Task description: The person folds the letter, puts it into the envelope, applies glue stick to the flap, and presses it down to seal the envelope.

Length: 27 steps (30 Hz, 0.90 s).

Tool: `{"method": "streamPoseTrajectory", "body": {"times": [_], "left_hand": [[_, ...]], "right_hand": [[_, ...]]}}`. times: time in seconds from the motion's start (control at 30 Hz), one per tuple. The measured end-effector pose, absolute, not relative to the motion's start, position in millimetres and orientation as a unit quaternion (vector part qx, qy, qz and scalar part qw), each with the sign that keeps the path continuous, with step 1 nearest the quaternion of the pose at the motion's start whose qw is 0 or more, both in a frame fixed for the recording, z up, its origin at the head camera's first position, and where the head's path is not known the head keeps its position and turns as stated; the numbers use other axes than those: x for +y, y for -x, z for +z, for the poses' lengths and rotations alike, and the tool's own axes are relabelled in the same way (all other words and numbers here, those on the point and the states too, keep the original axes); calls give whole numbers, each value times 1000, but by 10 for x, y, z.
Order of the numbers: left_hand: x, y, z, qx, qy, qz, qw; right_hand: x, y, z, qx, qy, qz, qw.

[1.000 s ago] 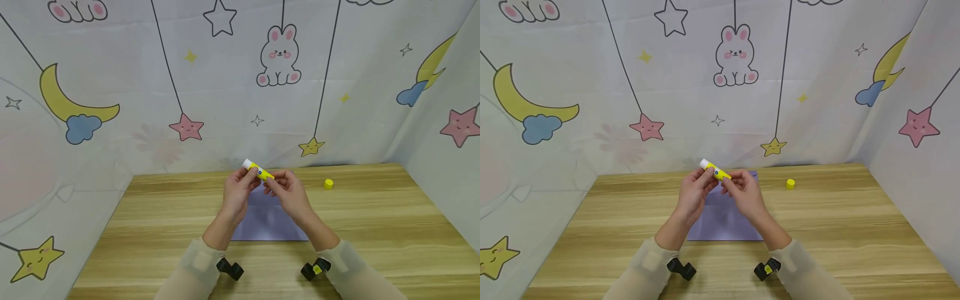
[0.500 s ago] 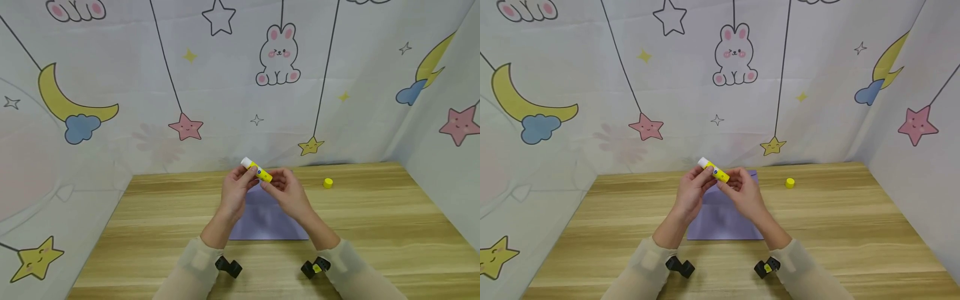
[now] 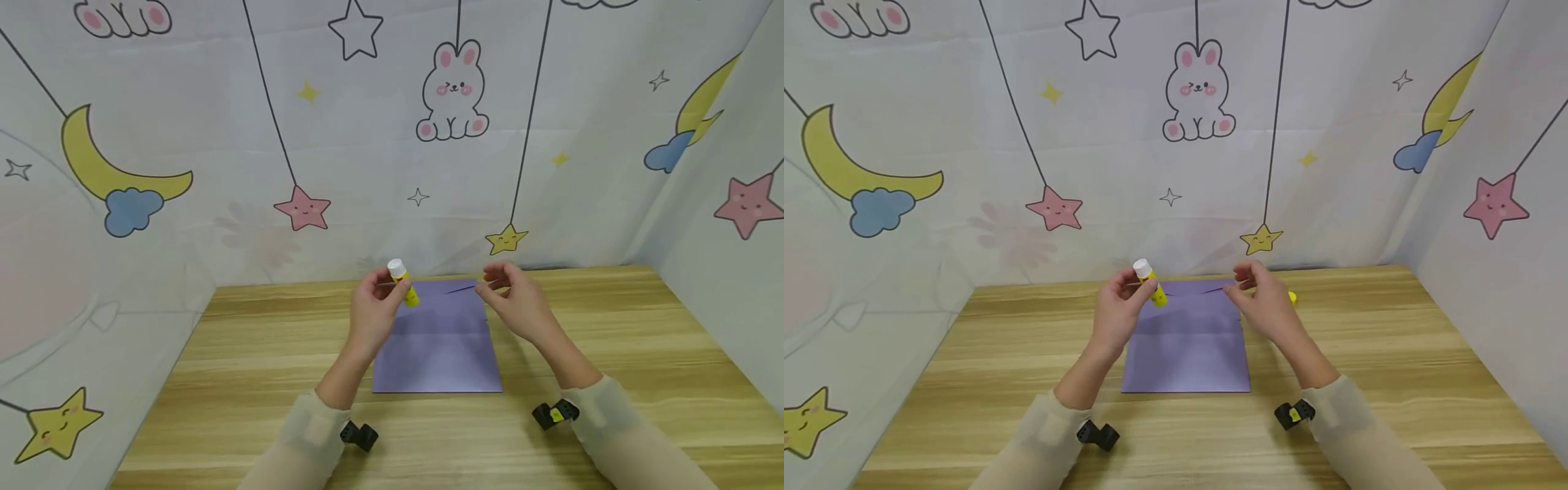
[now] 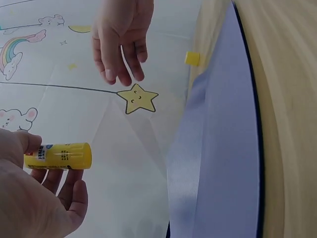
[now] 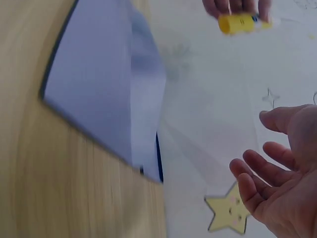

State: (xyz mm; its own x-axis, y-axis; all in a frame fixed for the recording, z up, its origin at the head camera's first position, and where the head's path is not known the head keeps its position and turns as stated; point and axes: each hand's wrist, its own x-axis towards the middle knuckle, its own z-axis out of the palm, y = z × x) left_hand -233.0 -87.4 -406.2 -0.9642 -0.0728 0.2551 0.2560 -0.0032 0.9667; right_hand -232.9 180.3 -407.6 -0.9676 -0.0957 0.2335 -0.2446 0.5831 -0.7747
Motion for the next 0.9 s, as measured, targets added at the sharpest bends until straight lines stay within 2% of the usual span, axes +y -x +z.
{"method": "streamPoseTrajectory", "body": {"times": [0.37, 0.9], "left_hand": [[-1097, 2330, -4127, -796, 131, -569, 159], [-1266, 2310, -4222, -886, 227, -357, 193]], "right_hand": [[2391, 2501, -4078, -946, -91, 304, 64], [2623, 2603, -4247, -979, -89, 184, -14]]}}
